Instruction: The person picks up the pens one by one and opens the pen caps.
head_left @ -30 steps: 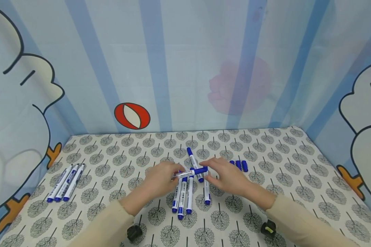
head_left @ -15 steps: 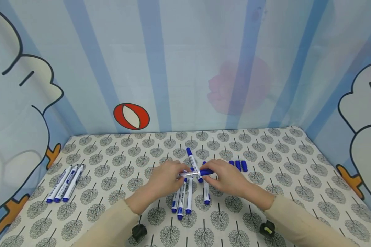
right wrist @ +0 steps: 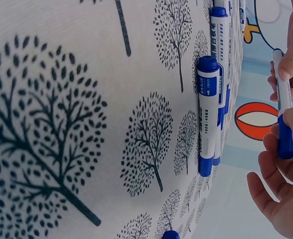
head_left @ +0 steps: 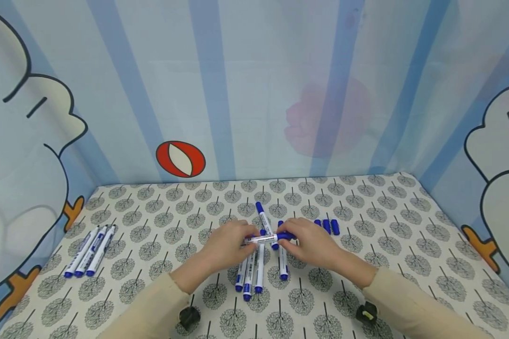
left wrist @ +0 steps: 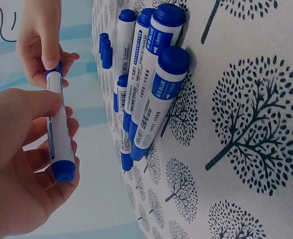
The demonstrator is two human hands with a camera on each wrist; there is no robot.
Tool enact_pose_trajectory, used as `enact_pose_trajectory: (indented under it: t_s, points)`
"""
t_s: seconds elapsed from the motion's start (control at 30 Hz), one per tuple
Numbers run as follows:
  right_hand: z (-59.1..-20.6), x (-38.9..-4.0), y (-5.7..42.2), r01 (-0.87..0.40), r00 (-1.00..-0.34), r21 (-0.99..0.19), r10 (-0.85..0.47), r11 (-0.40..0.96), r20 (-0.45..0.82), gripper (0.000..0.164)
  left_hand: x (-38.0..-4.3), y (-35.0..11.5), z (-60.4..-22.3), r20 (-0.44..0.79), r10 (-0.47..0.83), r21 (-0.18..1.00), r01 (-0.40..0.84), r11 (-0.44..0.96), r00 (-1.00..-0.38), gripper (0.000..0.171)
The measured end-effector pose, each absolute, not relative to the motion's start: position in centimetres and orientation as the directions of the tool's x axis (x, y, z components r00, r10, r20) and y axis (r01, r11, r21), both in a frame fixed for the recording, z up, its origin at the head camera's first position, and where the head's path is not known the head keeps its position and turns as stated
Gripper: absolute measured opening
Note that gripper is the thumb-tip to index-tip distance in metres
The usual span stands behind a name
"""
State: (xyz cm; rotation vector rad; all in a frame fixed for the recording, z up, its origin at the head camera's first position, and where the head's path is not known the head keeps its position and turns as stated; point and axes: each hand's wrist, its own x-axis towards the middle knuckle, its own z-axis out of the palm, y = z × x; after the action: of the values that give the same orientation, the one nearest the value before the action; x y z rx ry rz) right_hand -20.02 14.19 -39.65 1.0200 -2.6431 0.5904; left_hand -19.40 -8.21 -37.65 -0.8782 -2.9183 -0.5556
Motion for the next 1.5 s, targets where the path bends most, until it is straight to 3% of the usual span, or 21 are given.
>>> enact_pose_trajectory:
  t_s: [0.27,0.83,1.17,1.5]
  points:
    - [-39.3,-20.0,14.2,-0.679,-0.733,-0.293,-0.596,0.674,0.329,0.02,-19.5,-8.6,-37.5,0.144,0.556,0.304,0.571,0.762,-0.819,0.021]
    - [-39.2,-20.1,14.4,-0.739,-0.672,-0.262,-0.645,0.621,0.364,0.016,-19.5,-9.1,-37.2,0.236,0.615,0.231,0.658,0.717,-0.753,0.016]
    - [-39.0,-19.8,14.7,-0.741,-0.672,-0.289,-0.662,0.606,0.333,0.016,-19.1,-9.0,-37.0,0.255,0.614,0.208,0.663,0.719,-0.747,0.018]
    - [-38.9,-19.6,14.7,-0.73,-0.682,-0.343,-0.66,0.591,0.315,0.016,-18.5,-9.2,-37.2,0.366,0.619,0.111,0.693,0.712,-0.695,0.024]
